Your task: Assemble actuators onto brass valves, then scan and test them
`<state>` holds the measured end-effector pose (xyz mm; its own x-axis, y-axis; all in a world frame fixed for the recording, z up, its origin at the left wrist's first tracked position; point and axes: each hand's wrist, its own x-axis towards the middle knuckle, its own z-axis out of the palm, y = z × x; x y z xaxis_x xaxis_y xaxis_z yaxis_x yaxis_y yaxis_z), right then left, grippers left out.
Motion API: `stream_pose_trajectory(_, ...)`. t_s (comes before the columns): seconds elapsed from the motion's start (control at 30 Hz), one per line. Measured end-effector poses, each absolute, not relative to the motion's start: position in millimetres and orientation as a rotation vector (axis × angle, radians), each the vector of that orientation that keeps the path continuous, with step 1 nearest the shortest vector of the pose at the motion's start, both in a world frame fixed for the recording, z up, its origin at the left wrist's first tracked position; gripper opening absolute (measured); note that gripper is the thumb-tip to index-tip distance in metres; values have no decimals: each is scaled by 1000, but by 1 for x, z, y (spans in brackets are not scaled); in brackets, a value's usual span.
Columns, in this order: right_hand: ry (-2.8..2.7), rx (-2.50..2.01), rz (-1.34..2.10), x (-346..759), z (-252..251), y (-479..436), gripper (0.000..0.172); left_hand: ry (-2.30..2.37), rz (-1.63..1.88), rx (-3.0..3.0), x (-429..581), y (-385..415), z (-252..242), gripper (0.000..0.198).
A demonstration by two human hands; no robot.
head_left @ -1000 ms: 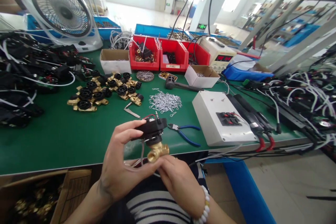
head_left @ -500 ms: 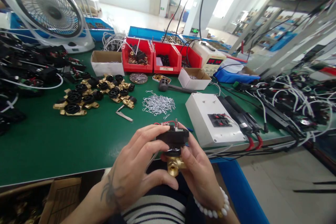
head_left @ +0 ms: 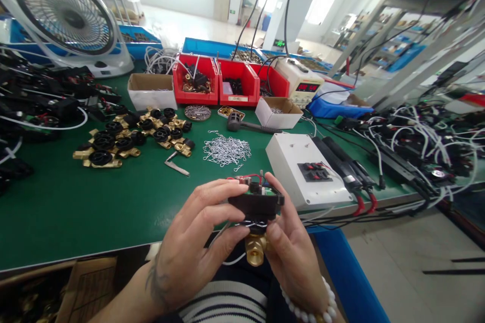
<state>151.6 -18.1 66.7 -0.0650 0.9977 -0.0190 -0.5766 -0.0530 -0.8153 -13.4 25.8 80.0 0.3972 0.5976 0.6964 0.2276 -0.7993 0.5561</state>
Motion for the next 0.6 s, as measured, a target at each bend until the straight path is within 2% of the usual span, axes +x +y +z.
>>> stream_pose_trajectory(0.17, -817, -691, 1454, 148, 65, -17, 66, 706, 1431, 2341, -9, 24, 82, 15)
stream_pose_trajectory(0.4, -877, -748, 1306, 142, 66, -21, 54, 733, 1559, 2276, -2, 18, 77, 16)
stream_pose_trajectory(0.6, -831, -773, 1242, 137, 62, -20, 50, 719, 1612, 2220, 3, 17, 74, 16)
